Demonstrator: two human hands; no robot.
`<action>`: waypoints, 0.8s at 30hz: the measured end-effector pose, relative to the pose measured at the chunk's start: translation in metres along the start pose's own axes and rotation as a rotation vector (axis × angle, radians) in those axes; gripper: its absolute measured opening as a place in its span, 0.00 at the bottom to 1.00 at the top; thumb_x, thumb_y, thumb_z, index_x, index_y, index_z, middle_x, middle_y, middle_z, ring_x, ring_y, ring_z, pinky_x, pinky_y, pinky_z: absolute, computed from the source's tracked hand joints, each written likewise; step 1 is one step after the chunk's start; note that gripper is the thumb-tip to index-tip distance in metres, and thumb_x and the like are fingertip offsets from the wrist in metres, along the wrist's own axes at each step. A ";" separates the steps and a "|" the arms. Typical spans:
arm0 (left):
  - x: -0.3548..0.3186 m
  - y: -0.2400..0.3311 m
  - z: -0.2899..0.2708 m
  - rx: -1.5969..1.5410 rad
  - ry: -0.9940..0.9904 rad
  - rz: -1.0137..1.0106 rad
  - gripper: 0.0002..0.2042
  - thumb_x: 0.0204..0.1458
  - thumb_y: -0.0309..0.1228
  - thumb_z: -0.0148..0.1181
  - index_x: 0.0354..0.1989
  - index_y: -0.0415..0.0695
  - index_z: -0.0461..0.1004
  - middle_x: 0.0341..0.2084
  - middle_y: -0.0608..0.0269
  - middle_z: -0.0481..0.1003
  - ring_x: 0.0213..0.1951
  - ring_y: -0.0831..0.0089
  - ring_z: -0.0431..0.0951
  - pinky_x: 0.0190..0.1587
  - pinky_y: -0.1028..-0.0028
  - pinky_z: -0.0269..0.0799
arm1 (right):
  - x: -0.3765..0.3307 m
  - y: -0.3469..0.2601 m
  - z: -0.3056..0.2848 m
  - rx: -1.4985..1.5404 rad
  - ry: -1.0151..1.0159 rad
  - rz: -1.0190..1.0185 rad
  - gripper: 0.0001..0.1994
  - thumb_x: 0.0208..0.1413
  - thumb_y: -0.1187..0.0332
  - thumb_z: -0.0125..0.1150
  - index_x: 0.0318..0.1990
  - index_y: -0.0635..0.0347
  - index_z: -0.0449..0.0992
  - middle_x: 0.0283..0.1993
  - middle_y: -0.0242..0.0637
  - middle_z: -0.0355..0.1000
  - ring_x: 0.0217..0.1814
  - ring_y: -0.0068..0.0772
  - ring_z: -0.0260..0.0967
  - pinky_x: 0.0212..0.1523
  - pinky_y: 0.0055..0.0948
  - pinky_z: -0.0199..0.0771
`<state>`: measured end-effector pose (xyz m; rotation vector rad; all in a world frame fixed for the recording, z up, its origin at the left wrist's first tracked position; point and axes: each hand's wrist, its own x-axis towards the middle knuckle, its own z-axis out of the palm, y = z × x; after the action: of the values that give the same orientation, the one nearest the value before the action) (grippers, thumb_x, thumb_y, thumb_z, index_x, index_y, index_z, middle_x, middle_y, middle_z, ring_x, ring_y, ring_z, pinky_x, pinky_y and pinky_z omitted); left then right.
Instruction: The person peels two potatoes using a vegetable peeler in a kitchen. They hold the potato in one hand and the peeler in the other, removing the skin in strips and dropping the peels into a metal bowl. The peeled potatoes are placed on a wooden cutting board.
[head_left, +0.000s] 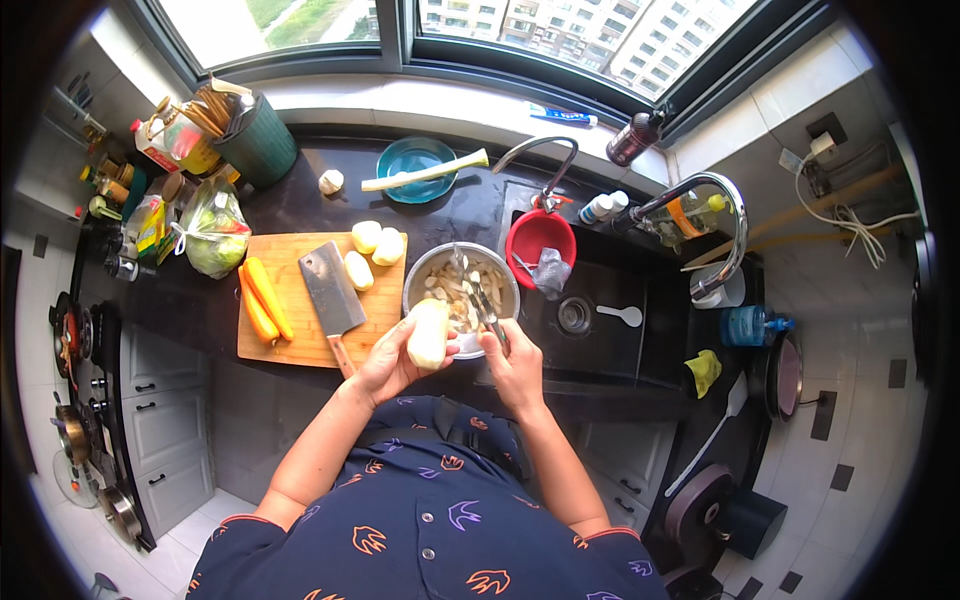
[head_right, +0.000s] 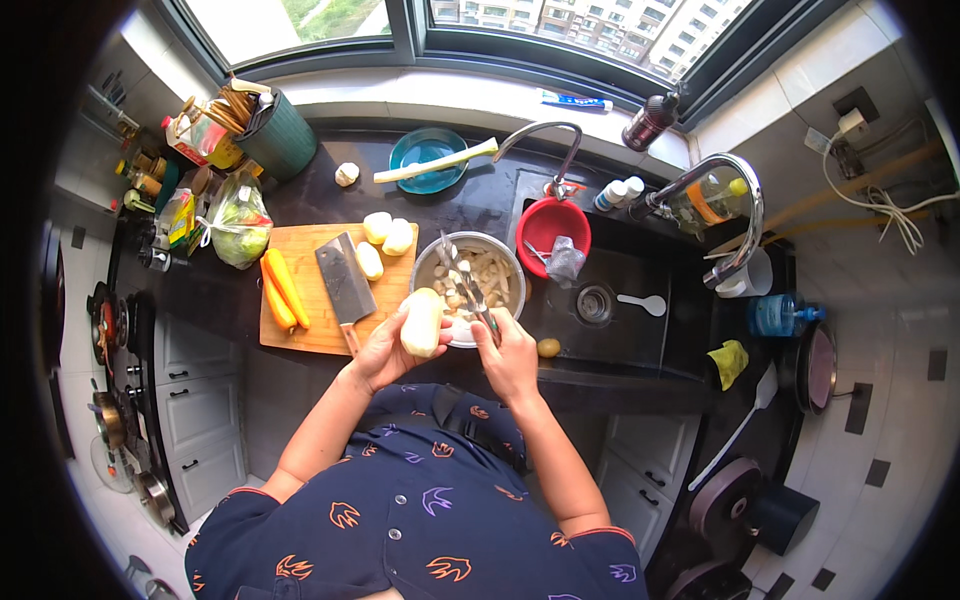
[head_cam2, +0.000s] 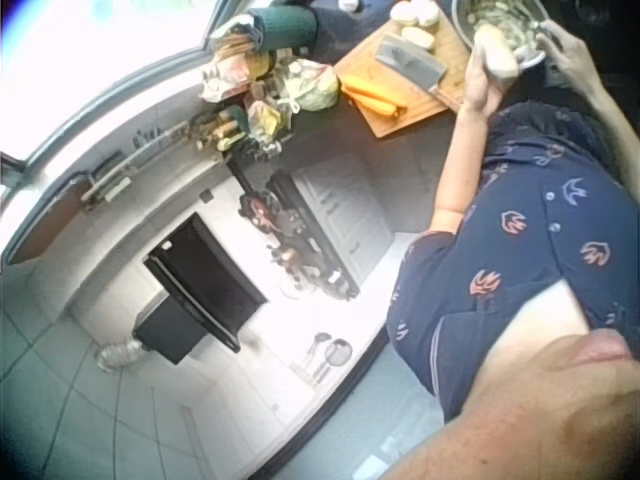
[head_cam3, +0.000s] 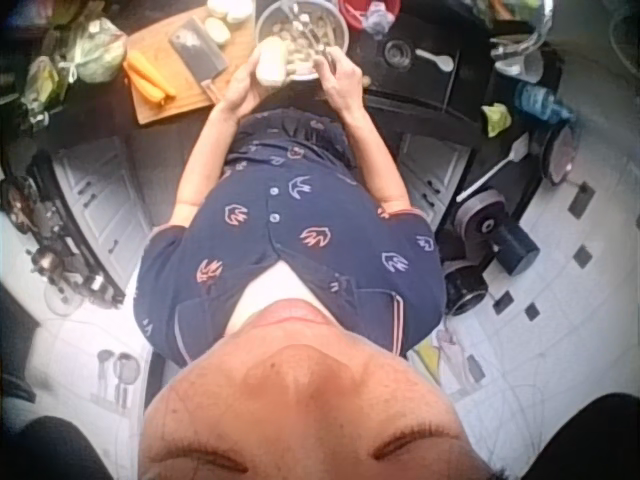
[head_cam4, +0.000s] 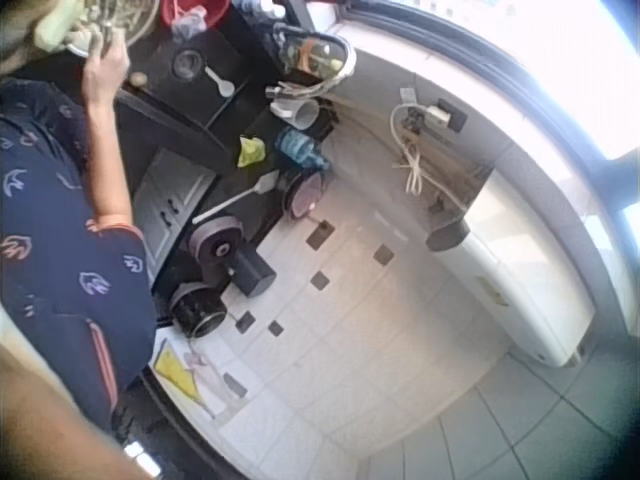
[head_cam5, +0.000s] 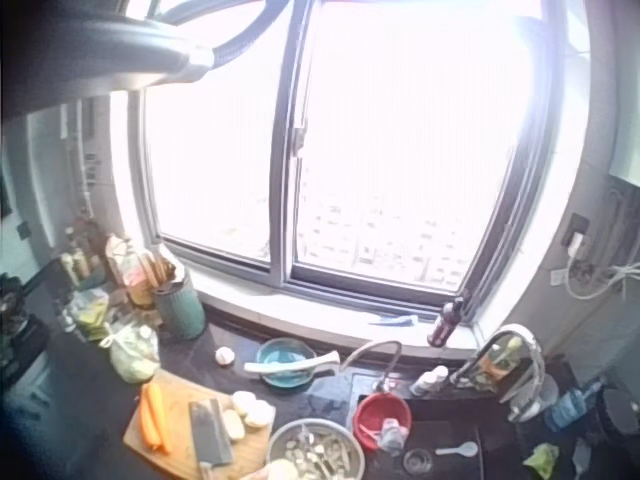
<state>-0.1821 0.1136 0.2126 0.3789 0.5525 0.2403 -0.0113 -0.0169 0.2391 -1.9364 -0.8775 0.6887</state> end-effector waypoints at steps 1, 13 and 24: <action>0.001 0.000 -0.006 -0.013 0.001 0.012 0.30 0.69 0.52 0.38 0.67 0.38 0.59 0.55 0.48 0.73 0.52 0.60 0.79 0.55 0.61 0.79 | -0.003 0.005 0.001 0.074 0.007 -0.023 0.13 0.62 0.57 0.62 0.39 0.58 0.76 0.24 0.40 0.73 0.26 0.39 0.75 0.29 0.35 0.70; 0.007 -0.012 -0.038 0.061 0.023 -0.019 0.28 0.66 0.55 0.43 0.64 0.47 0.64 0.46 0.56 0.76 0.43 0.69 0.78 0.40 0.68 0.78 | -0.011 0.011 0.014 -0.378 0.029 -0.397 0.12 0.59 0.55 0.64 0.38 0.53 0.78 0.27 0.41 0.74 0.28 0.46 0.75 0.26 0.39 0.71; 0.001 -0.006 -0.024 0.092 0.120 0.010 0.21 0.69 0.47 0.43 0.61 0.45 0.65 0.45 0.55 0.77 0.37 0.70 0.79 0.36 0.72 0.77 | -0.012 0.003 0.002 -0.199 -0.014 0.080 0.15 0.63 0.51 0.58 0.39 0.52 0.78 0.26 0.44 0.76 0.30 0.52 0.76 0.29 0.44 0.73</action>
<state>-0.1935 0.1153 0.1906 0.4585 0.6813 0.2490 -0.0194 -0.0264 0.2368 -2.1561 -0.9097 0.6838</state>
